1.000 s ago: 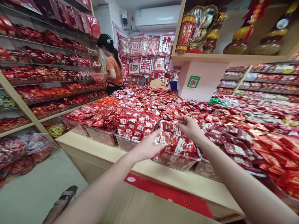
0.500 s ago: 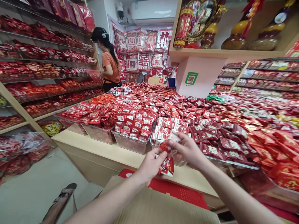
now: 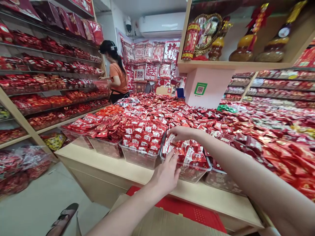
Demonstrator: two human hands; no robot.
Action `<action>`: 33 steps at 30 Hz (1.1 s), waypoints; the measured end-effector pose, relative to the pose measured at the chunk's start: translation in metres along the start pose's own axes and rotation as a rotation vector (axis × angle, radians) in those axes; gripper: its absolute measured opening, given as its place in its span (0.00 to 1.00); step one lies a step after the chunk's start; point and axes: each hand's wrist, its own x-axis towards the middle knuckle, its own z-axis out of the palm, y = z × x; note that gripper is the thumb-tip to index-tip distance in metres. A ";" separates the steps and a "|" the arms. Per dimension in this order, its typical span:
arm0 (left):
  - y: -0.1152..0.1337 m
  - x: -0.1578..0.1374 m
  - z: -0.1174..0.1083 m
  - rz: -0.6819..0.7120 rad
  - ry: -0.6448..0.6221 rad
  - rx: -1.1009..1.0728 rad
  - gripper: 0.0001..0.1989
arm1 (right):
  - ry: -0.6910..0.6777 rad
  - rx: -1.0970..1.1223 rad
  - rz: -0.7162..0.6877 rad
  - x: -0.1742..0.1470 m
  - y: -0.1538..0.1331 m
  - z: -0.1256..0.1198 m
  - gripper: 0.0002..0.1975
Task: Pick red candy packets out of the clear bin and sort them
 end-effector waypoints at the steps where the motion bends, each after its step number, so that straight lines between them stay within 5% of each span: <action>1: 0.000 0.001 0.000 0.001 0.003 0.013 0.27 | -0.002 -0.004 0.001 0.000 -0.001 0.001 0.21; 4: 0.001 0.002 -0.003 0.006 0.001 0.000 0.27 | 0.017 -0.022 0.015 -0.003 -0.003 0.002 0.24; 11: -0.001 0.002 -0.004 0.036 0.009 -0.107 0.26 | -0.002 -0.063 -0.021 -0.005 -0.003 0.006 0.12; 18: -0.006 0.019 -0.061 0.068 0.030 -0.039 0.23 | 0.174 -0.096 0.170 -0.046 0.020 0.000 0.11; 22: -0.011 0.041 -0.080 0.100 -0.071 0.157 0.21 | 0.151 -0.119 0.286 -0.078 0.046 0.017 0.05; 27: -0.004 0.068 -0.073 0.077 -0.232 0.294 0.22 | 0.193 -0.135 0.359 -0.085 0.056 0.041 0.08; 33: 0.010 0.077 -0.074 0.046 -0.396 0.335 0.25 | 0.255 -0.102 0.403 -0.091 0.053 0.035 0.09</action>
